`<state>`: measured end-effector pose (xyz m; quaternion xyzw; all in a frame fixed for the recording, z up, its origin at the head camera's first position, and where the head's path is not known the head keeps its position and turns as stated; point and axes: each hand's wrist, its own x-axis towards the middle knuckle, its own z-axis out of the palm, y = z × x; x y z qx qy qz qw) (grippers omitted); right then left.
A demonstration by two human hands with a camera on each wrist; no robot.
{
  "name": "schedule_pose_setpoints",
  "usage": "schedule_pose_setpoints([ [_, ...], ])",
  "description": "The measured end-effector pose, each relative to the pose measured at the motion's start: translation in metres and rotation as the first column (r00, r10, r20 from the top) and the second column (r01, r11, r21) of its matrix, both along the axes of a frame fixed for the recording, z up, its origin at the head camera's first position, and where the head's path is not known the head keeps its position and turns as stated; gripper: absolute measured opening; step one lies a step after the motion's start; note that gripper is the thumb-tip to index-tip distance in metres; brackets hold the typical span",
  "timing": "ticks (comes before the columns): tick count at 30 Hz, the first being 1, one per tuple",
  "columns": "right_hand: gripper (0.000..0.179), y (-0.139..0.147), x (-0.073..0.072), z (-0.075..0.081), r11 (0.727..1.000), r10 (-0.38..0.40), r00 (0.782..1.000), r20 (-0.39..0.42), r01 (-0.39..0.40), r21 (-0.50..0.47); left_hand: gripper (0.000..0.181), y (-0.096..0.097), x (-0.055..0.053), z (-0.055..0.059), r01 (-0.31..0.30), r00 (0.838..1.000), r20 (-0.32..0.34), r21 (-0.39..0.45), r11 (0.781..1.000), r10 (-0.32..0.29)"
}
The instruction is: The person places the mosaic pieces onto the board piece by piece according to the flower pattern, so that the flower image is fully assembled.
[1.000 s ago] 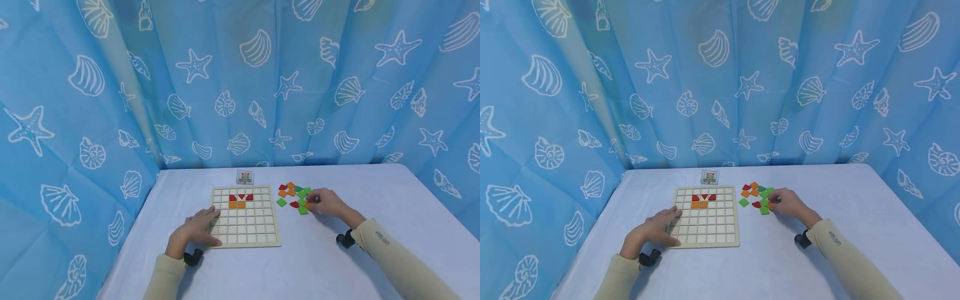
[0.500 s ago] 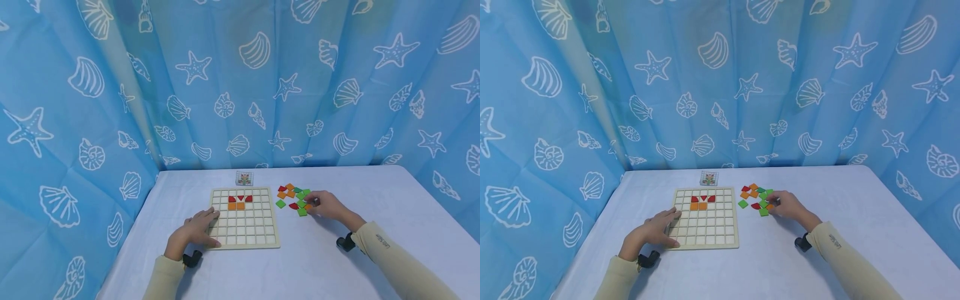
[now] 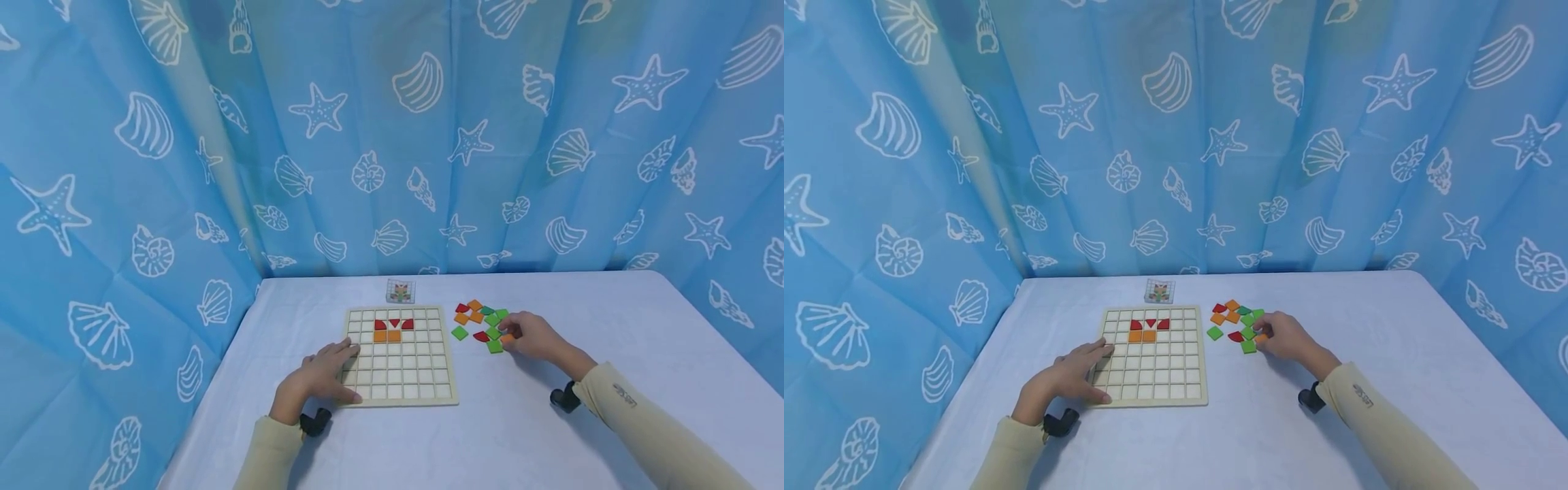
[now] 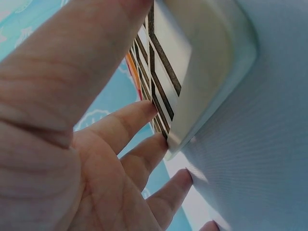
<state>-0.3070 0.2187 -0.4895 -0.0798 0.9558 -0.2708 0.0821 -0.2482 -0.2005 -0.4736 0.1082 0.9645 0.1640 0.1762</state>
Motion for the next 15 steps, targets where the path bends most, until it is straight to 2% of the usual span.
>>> schedule_pose_setpoints([
  [15,0.027,-0.0010,-0.0009,0.0044,1.000,0.011,0.999,0.030,-0.011,0.025,0.101,-0.0015,-0.0022,-0.0013,0.003,1.000,0.001,-0.004,1.000,-0.003],
])
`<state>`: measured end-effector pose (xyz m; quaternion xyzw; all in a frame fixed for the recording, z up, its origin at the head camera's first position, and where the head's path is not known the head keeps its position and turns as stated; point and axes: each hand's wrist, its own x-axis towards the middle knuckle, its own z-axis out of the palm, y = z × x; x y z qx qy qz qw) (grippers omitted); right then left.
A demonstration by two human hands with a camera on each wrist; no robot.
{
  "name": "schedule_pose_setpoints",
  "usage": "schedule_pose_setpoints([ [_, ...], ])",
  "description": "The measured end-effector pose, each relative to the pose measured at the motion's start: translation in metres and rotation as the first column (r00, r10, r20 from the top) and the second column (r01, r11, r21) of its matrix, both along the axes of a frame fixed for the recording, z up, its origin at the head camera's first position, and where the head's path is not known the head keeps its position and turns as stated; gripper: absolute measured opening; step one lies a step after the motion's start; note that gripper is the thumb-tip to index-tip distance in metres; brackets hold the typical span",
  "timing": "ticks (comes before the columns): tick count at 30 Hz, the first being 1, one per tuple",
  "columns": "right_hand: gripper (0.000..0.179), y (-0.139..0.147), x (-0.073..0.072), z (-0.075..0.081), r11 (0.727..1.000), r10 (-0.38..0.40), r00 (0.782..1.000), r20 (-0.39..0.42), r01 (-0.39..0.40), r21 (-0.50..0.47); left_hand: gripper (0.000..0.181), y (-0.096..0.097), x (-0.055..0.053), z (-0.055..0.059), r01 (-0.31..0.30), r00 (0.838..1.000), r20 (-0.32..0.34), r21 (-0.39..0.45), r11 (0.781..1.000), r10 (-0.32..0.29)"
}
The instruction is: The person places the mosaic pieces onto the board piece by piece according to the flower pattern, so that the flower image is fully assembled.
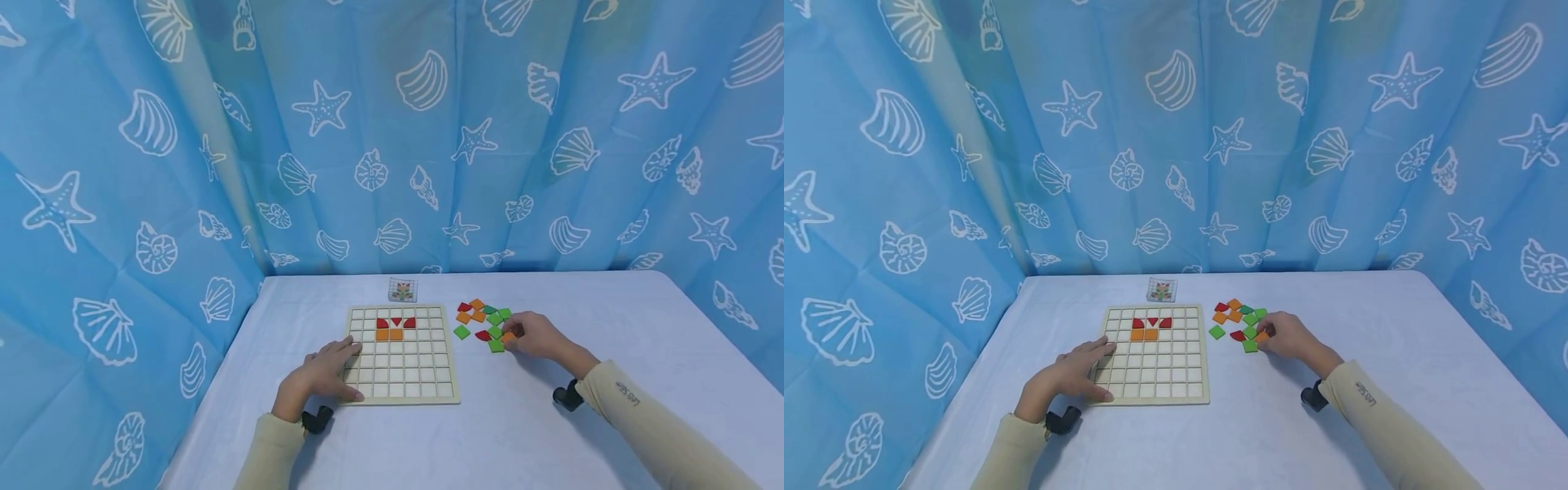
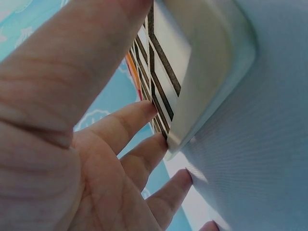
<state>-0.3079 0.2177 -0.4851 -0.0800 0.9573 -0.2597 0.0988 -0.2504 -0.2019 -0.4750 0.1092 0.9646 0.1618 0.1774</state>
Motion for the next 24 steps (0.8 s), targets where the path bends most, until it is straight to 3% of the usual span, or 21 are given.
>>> schedule_pose_setpoints([
  [9,0.024,0.003,-0.002,-0.004,0.999,0.030,0.999,0.021,-0.030,0.015,0.098,0.000,0.002,0.003,0.009,1.000,0.004,0.014,1.000,-0.009],
  [24,0.018,0.009,-0.003,0.008,0.997,0.073,0.997,0.036,-0.074,0.017,0.100,0.000,0.002,0.003,0.006,1.000,-0.003,0.017,1.000,-0.006],
])
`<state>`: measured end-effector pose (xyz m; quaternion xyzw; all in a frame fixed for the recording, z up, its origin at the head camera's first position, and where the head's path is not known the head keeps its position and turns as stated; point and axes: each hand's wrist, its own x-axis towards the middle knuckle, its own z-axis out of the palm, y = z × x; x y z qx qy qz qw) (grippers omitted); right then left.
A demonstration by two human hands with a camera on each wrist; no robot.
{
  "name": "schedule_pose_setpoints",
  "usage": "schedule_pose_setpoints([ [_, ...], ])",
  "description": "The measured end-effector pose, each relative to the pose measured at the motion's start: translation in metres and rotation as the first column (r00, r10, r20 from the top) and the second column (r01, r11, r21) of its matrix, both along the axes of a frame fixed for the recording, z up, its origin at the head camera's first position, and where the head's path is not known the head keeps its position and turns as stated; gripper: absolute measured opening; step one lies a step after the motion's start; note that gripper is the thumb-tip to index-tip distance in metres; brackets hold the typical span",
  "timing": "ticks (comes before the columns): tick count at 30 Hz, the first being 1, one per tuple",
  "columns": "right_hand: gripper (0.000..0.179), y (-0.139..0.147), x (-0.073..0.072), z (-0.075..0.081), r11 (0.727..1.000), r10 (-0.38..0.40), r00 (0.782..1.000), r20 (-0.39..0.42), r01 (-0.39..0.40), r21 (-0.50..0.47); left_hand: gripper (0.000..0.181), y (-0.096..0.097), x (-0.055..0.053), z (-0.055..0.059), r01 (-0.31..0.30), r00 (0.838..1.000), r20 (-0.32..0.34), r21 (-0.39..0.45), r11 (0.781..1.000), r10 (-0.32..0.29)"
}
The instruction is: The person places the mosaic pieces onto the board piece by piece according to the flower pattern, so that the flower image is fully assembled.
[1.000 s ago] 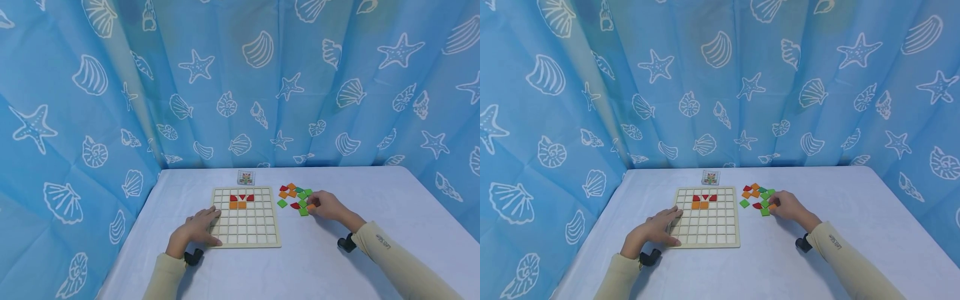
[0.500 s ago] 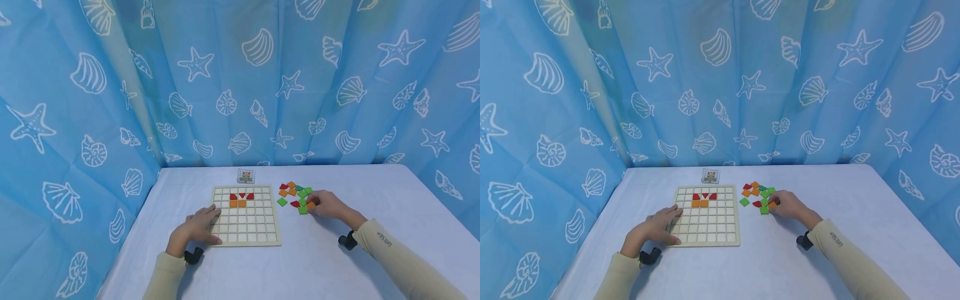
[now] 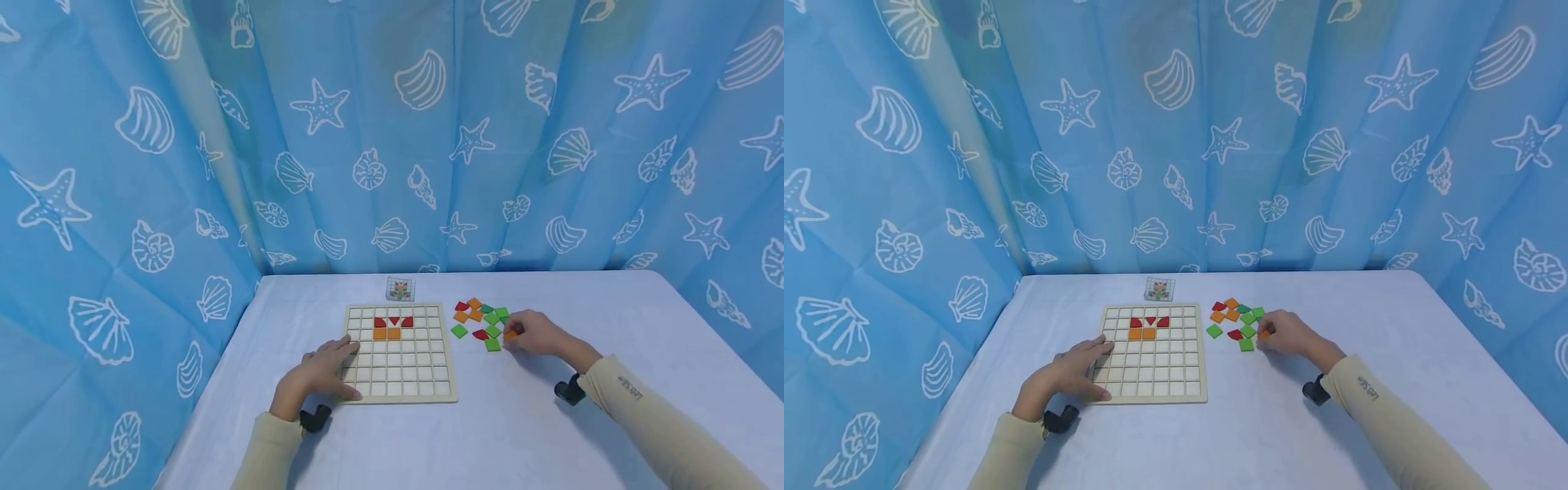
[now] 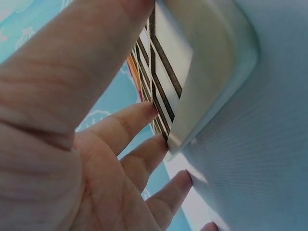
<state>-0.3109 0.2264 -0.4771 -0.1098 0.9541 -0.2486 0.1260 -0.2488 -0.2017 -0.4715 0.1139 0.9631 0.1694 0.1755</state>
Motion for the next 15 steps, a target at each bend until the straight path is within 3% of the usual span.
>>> schedule_pose_setpoints([
  [15,0.016,-0.006,-0.017,0.028,1.000,0.017,0.999,-0.043,-0.018,-0.024,0.099,-0.002,-0.001,-0.003,0.012,1.000,-0.001,0.007,1.000,-0.012],
])
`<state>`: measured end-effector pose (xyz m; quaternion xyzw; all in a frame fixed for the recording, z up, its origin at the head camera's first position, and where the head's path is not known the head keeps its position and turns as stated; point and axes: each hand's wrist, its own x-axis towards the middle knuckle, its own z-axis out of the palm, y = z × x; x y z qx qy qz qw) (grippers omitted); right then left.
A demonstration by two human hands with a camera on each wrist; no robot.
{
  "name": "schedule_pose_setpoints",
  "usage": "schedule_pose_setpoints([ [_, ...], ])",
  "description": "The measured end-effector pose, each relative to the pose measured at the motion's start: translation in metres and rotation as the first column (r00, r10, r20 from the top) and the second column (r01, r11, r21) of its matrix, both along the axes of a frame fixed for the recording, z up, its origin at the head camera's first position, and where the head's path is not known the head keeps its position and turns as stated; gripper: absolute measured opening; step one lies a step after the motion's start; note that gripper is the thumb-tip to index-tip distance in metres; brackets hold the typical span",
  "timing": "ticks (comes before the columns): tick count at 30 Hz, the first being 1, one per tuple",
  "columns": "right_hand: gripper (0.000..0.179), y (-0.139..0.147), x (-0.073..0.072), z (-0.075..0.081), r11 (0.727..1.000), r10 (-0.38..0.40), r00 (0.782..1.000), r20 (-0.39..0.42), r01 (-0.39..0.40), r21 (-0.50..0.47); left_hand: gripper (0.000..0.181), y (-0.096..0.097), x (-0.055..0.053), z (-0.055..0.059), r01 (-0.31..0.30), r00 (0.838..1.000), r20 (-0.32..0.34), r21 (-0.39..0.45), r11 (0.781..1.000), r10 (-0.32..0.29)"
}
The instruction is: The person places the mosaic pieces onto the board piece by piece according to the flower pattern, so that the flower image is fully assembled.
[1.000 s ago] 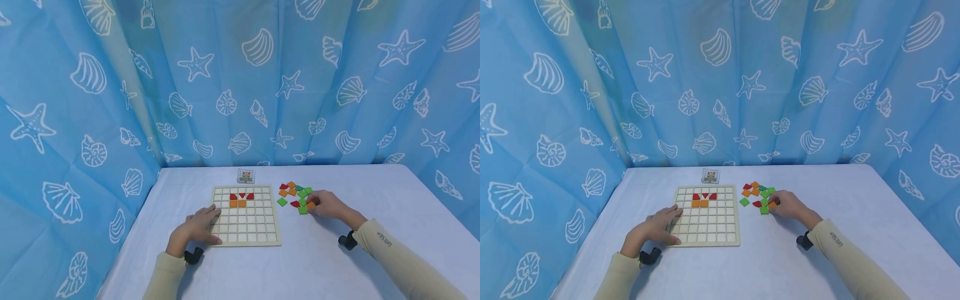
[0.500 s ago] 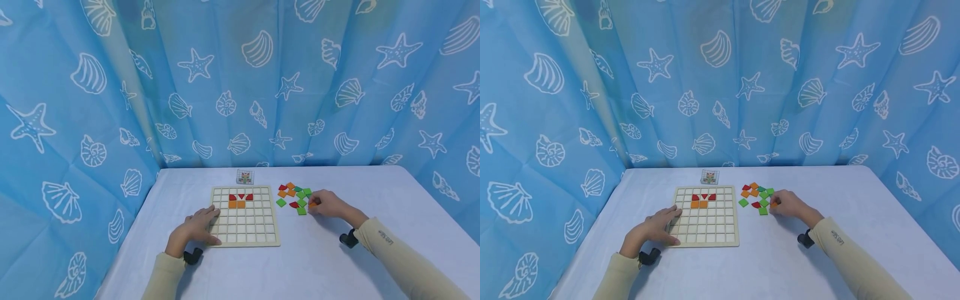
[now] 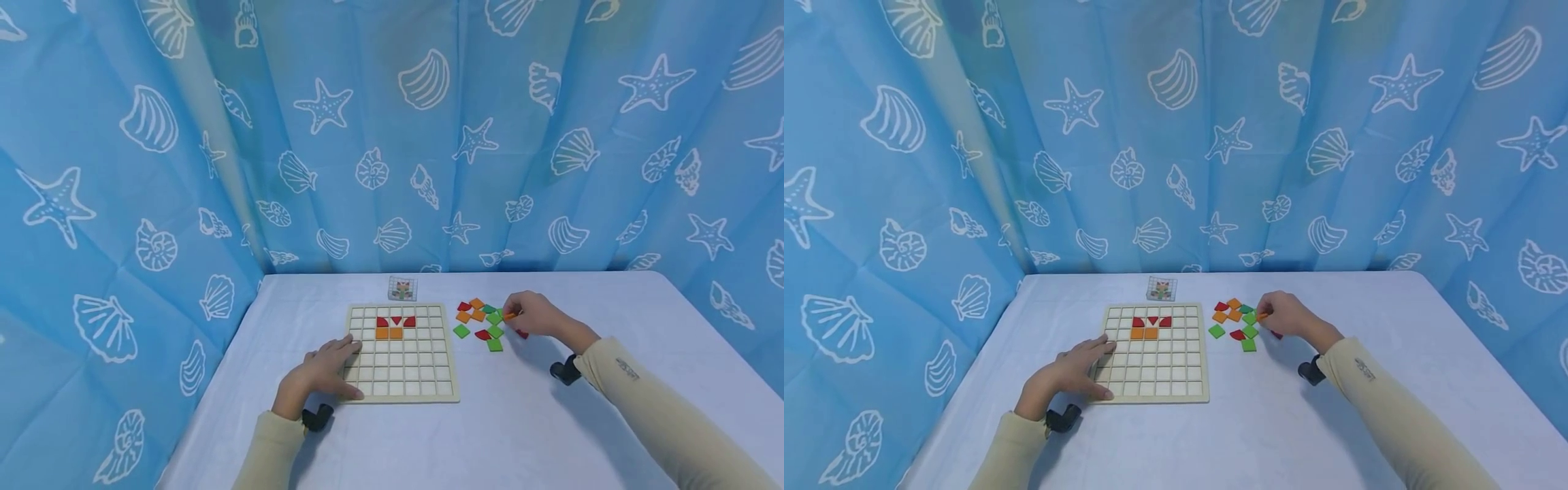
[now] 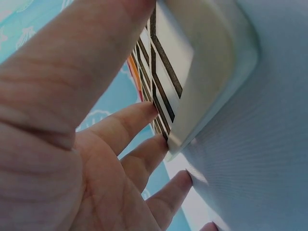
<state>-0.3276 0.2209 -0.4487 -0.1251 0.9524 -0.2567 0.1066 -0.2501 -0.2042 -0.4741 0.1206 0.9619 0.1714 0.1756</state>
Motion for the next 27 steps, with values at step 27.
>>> schedule_pose_setpoints([
  [27,0.028,-0.054,-0.015,0.011,0.996,-0.034,0.998,-0.058,0.029,-0.086,0.100,0.001,-0.001,-0.002,-0.008,1.000,0.011,-0.019,1.000,0.008],
])
